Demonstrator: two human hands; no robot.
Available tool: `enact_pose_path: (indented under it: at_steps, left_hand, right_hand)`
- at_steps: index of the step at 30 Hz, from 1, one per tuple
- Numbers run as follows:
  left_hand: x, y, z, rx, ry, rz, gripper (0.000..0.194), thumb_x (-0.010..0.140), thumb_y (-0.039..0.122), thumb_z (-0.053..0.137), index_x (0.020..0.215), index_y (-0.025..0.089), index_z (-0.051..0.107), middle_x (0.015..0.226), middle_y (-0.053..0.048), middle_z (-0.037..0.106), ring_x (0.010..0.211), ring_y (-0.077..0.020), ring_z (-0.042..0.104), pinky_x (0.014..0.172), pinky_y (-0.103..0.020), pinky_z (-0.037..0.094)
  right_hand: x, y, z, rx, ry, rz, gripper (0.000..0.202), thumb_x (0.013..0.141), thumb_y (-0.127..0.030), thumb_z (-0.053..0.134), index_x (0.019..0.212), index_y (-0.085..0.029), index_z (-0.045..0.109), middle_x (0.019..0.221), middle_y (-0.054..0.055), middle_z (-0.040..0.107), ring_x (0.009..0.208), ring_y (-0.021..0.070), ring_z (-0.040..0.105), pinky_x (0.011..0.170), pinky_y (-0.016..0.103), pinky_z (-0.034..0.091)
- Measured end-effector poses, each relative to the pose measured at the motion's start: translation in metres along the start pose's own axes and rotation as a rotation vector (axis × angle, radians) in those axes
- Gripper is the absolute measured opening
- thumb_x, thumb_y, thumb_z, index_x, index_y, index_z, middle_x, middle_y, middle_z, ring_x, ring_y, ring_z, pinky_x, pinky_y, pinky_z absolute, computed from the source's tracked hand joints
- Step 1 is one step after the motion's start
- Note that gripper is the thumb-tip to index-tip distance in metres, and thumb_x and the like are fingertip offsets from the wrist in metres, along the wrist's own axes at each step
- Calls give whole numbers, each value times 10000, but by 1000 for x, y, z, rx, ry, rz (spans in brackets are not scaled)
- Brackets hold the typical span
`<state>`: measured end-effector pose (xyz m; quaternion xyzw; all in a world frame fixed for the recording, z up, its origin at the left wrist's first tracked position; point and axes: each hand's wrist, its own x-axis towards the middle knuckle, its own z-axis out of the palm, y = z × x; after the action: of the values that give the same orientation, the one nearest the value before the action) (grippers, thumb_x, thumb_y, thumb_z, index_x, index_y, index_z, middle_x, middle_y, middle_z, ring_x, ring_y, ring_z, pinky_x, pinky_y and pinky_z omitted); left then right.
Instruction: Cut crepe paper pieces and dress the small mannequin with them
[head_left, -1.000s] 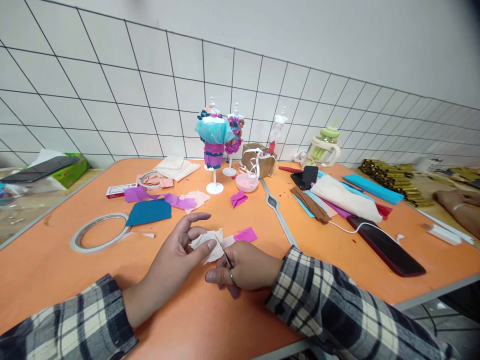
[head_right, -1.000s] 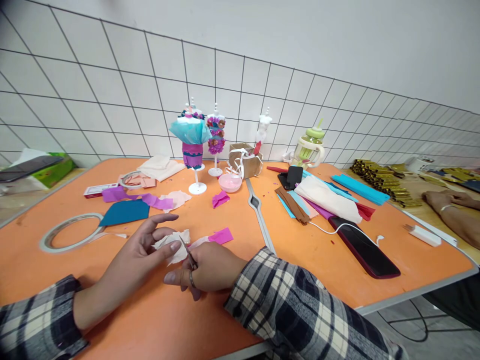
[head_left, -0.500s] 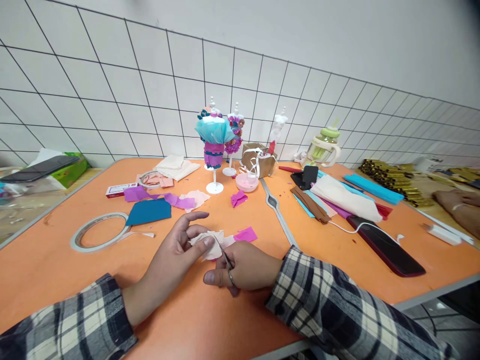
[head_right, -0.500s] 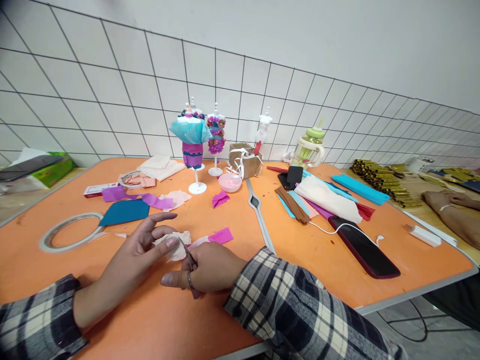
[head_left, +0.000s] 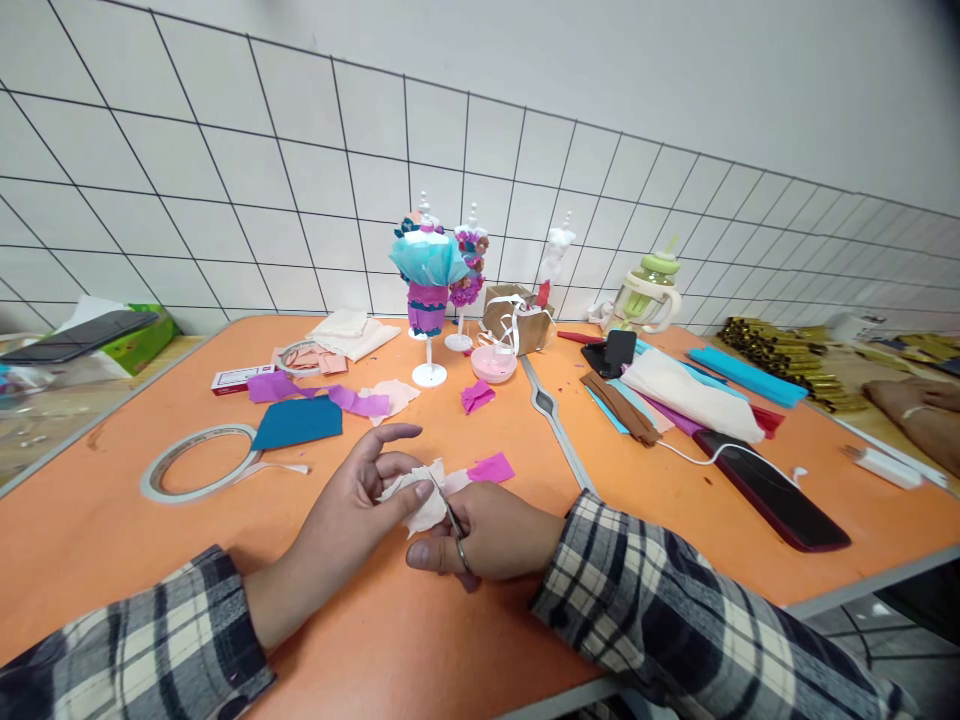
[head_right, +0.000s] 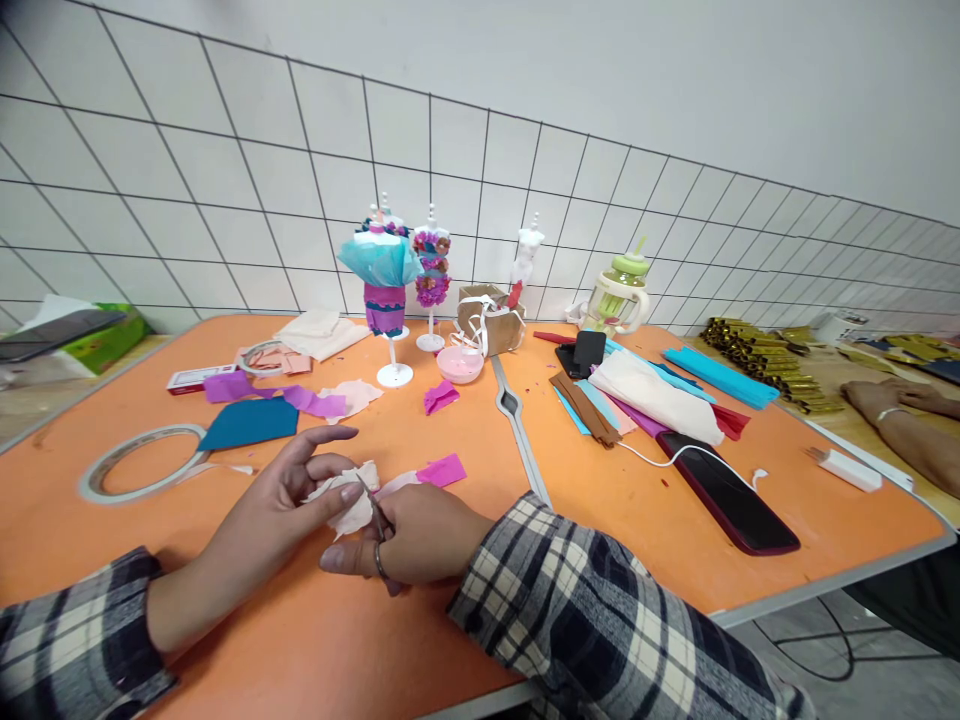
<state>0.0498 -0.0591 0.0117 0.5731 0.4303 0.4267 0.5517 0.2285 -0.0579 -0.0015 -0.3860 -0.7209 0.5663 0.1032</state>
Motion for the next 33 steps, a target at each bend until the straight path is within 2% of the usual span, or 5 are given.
enact_pose_path:
  at_steps: [4, 11, 17, 23, 33]
  left_hand:
    - [-1, 1, 0, 17, 3, -7, 523, 797, 369, 692, 1207, 240, 395, 785, 11, 681, 644, -159, 643, 569, -243, 496]
    - [-1, 0, 1, 26, -12, 2, 523, 786, 344, 704, 1196, 236, 398, 760, 18, 675, 653, -154, 639, 566, -227, 485]
    - [-1, -1, -1, 27, 6, -1, 524, 797, 362, 691, 1214, 238, 399, 793, 9, 678, 660, -164, 644, 575, -246, 489]
    - [-2, 0, -2, 8, 38, 24, 454, 825, 344, 658, 1200, 221, 433, 775, 3, 682, 719, -166, 641, 668, -263, 485]
    - [0, -3, -1, 12, 25, 16, 472, 801, 322, 687, 1182, 223, 426, 741, 19, 677, 665, -148, 625, 608, -239, 476]
  right_hand:
    - [1, 3, 0, 4, -20, 0, 424, 825, -572, 585, 734, -160, 550, 538, -34, 538, 468, 84, 521, 496, 196, 376]
    - [-1, 1, -1, 31, -14, -80, 407, 766, -553, 669, 754, -181, 505, 547, -60, 510, 489, 88, 533, 489, 185, 378]
    - [3, 5, 1, 26, -15, 7, 392, 835, -541, 596, 765, -157, 556, 562, -36, 553, 471, 75, 529, 489, 182, 381]
    - [1, 4, 0, -2, -5, 23, 441, 799, -592, 614, 753, -155, 567, 541, -37, 553, 469, 80, 520, 494, 194, 379]
    - [-2, 2, -3, -91, 7, -73, 478, 757, -630, 639, 700, -174, 506, 553, -53, 516, 496, 83, 502, 479, 200, 344]
